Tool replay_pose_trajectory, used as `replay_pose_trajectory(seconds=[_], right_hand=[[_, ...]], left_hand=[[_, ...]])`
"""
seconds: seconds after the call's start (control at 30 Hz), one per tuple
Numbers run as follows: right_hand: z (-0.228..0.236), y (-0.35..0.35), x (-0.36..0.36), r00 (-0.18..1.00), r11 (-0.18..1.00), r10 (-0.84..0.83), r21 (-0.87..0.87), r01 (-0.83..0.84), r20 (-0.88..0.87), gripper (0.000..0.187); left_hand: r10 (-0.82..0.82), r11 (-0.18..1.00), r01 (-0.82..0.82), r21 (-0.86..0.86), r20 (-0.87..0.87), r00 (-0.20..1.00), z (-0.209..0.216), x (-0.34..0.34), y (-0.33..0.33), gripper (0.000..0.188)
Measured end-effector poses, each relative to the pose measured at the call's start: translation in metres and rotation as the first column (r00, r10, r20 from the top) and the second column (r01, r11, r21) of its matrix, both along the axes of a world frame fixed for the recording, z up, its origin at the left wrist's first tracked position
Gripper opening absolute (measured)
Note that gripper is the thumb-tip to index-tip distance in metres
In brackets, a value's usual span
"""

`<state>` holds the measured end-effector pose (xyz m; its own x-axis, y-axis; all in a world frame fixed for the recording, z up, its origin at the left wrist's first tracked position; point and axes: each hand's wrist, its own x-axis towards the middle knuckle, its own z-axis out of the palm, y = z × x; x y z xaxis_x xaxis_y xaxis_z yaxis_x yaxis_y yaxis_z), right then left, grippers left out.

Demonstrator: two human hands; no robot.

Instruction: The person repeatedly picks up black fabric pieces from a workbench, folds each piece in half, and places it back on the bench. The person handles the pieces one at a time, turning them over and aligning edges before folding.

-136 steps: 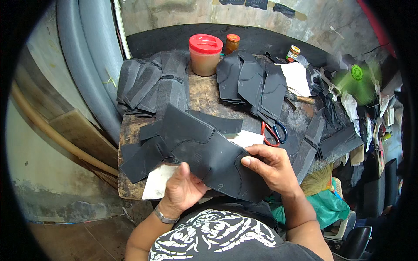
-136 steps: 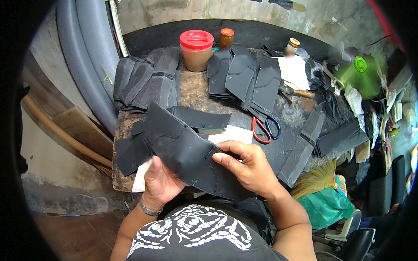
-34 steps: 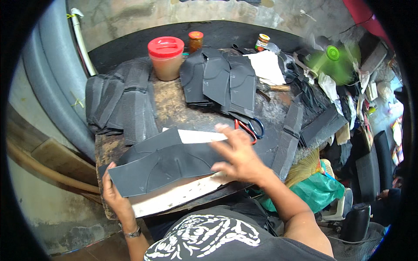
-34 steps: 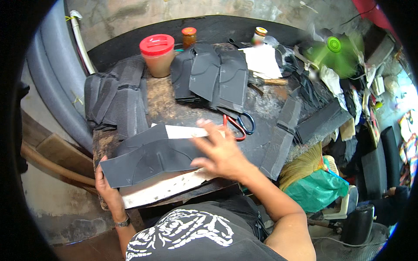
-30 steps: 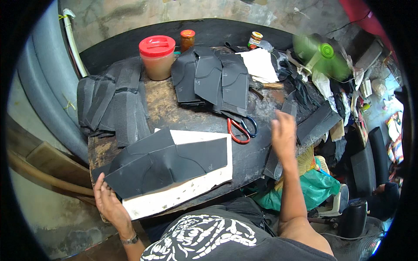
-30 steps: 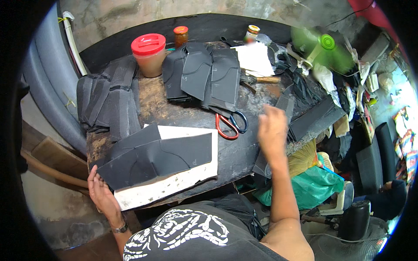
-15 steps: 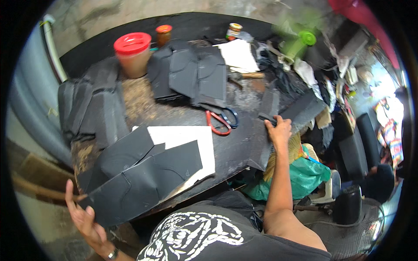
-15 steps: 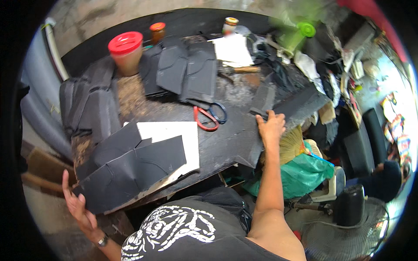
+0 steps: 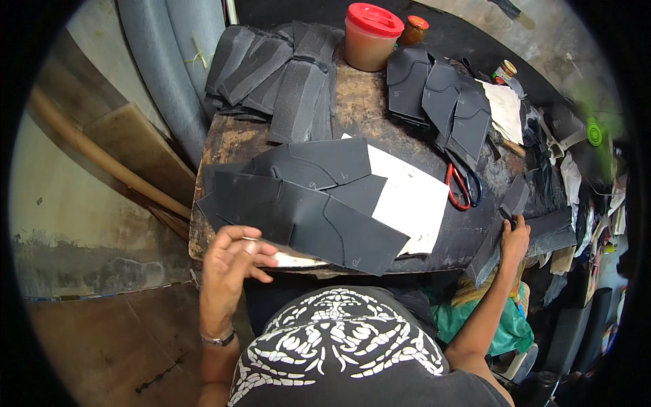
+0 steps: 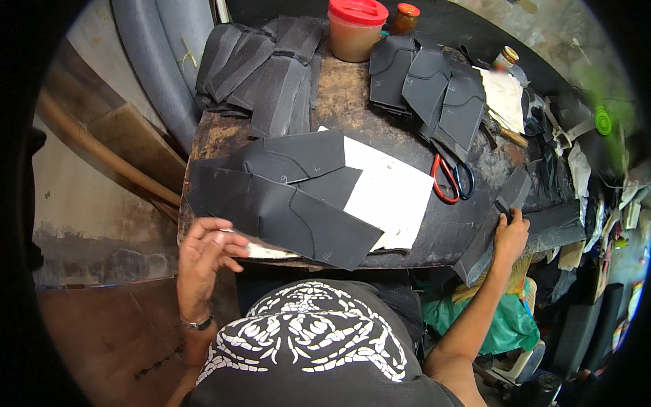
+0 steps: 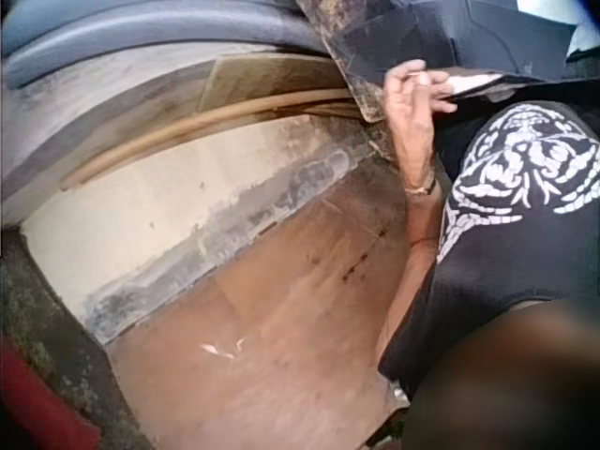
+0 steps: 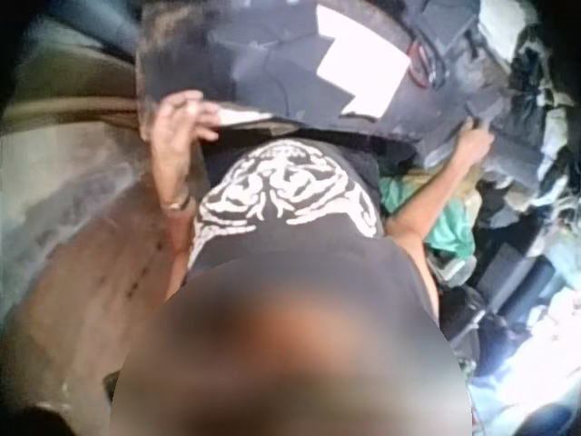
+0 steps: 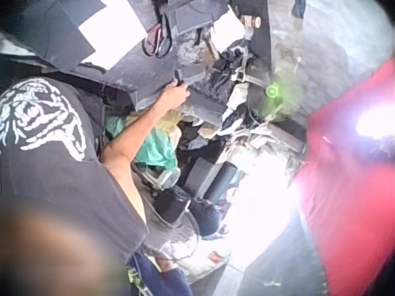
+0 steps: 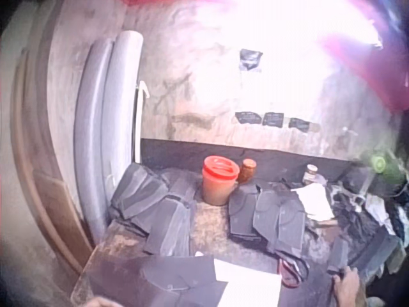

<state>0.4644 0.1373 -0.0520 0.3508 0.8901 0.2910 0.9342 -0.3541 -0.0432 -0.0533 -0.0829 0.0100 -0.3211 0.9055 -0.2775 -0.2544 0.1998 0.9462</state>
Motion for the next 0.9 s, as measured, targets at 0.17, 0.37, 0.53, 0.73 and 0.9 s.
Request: replay_pose_trajectory(seconds=[0.17, 0.37, 0.53, 0.73, 0.9], right_hand=[[-0.008, 0.007, 0.009, 0.942, 0.975, 0.158, 0.2, -0.101, -0.297, 0.039], [0.018, -0.009, -0.011, 0.441, 0.936, 0.291, 0.348, 0.051, -0.849, 0.033], [0.069, -0.031, -0.093, 0.205, 0.773, 0.628, 0.632, -0.056, -0.751, 0.025], [0.112, -0.053, -0.197, 0.086, 0.661, 0.724, 0.654, -0.366, -0.684, 0.04], [0.116, -0.05, -0.256, -0.251, 0.584, 0.487, 0.525, -0.619, -0.837, 0.033]], left_hand=[[0.116, 0.989, -0.145, 0.034, 0.438, 0.891, -0.012, 0.026, -0.01, 0.031], [0.222, 0.917, -0.386, 0.104, 0.669, 0.709, -0.022, 0.043, -0.011, 0.034], [0.159, 0.945, -0.311, 0.1, 0.691, 0.706, -0.012, 0.05, -0.001, 0.031], [-0.116, 0.9, -0.197, 0.39, 0.649, 0.752, 0.011, 0.041, 0.012, 0.03], [-0.203, 0.857, -0.165, 0.489, 0.612, 0.764, 0.025, 0.021, 0.029, 0.03]])
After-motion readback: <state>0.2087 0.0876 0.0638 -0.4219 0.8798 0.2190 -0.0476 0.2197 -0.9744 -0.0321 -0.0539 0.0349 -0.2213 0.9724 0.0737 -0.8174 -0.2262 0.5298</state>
